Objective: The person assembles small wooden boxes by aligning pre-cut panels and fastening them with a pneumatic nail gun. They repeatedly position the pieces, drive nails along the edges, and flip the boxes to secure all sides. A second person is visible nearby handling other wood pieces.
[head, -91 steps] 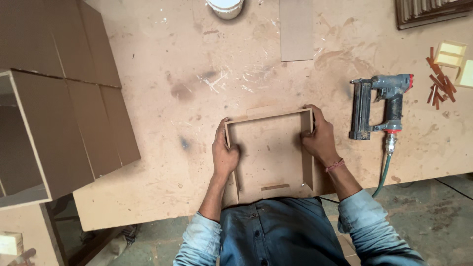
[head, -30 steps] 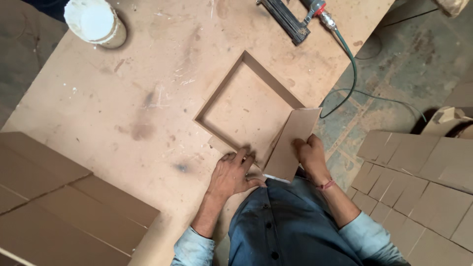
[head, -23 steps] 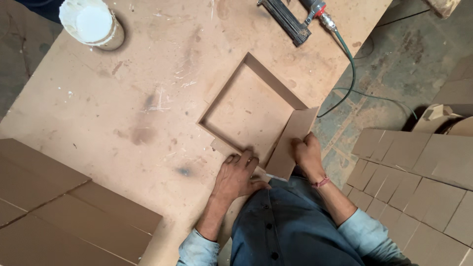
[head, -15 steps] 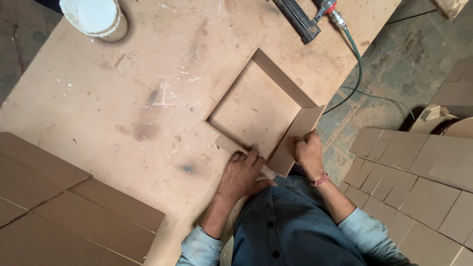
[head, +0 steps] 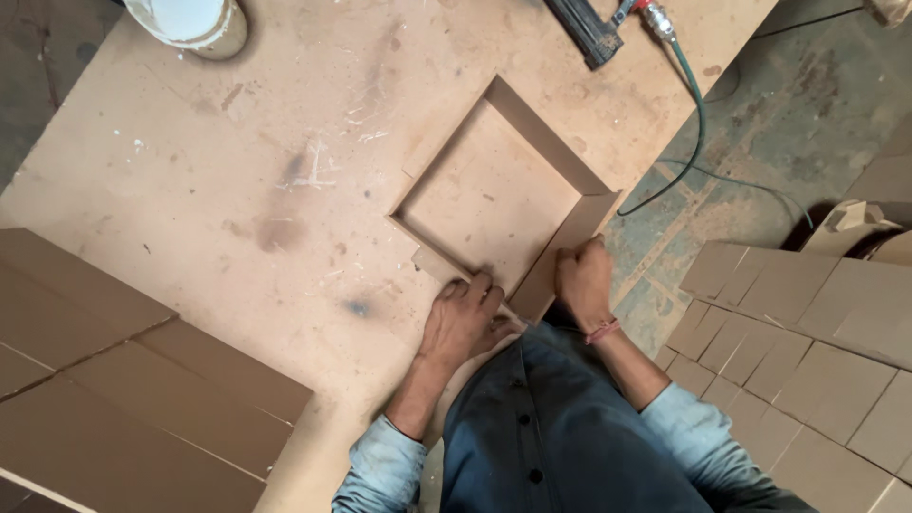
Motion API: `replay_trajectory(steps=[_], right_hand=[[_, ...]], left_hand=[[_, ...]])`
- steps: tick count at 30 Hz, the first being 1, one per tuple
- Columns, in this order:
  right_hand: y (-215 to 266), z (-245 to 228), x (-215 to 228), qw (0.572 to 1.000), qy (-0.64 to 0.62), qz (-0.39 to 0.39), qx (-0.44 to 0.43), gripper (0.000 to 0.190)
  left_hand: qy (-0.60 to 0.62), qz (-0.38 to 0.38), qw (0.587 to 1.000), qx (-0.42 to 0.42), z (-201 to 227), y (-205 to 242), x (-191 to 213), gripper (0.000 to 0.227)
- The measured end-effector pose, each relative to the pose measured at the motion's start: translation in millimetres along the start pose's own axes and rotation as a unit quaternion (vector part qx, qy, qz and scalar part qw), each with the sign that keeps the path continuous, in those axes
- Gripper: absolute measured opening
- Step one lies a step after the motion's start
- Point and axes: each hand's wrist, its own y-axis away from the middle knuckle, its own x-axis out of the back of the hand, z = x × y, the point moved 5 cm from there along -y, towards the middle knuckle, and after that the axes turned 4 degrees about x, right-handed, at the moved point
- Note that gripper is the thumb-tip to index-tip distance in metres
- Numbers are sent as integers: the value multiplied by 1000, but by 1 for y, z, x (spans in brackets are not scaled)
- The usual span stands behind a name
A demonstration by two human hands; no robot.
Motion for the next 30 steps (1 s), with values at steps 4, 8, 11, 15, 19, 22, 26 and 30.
replay_trajectory(steps=[4, 8, 11, 15, 19, 22, 26, 30], right_hand=[[-4, -7, -3, 1000, -26, -4, 12, 24], [-4, -11, -3, 999, -27, -4, 22, 26], [-7, -15, -5, 999, -29, 3, 26, 25], [-5, -17, -6, 998, -39, 22, 32, 24], [-4, -13, -7, 999, -40, 11, 35, 24], [-7, -14, -8, 997, -44, 13, 69, 21], [-4, -8, -5, 997, -71, -6, 40, 24], [-1, -14, 8, 995, -93, -24, 11, 26]], left_hand=[[-12, 4, 1000, 4, 3, -2, 3, 50], [-19, 5, 1000, 2, 4, -1, 2, 49], [-40, 16, 999, -8, 5, -2, 1, 52], [-67, 9, 998, -5, 3, -3, -3, 49], [-93, 7, 996, -10, 1, -1, -10, 47], [-106, 1, 994, -12, -2, -1, -13, 49], [-132, 8, 991, -9, -4, 0, -16, 47], [-98, -11, 995, -6, -2, 0, -13, 56]])
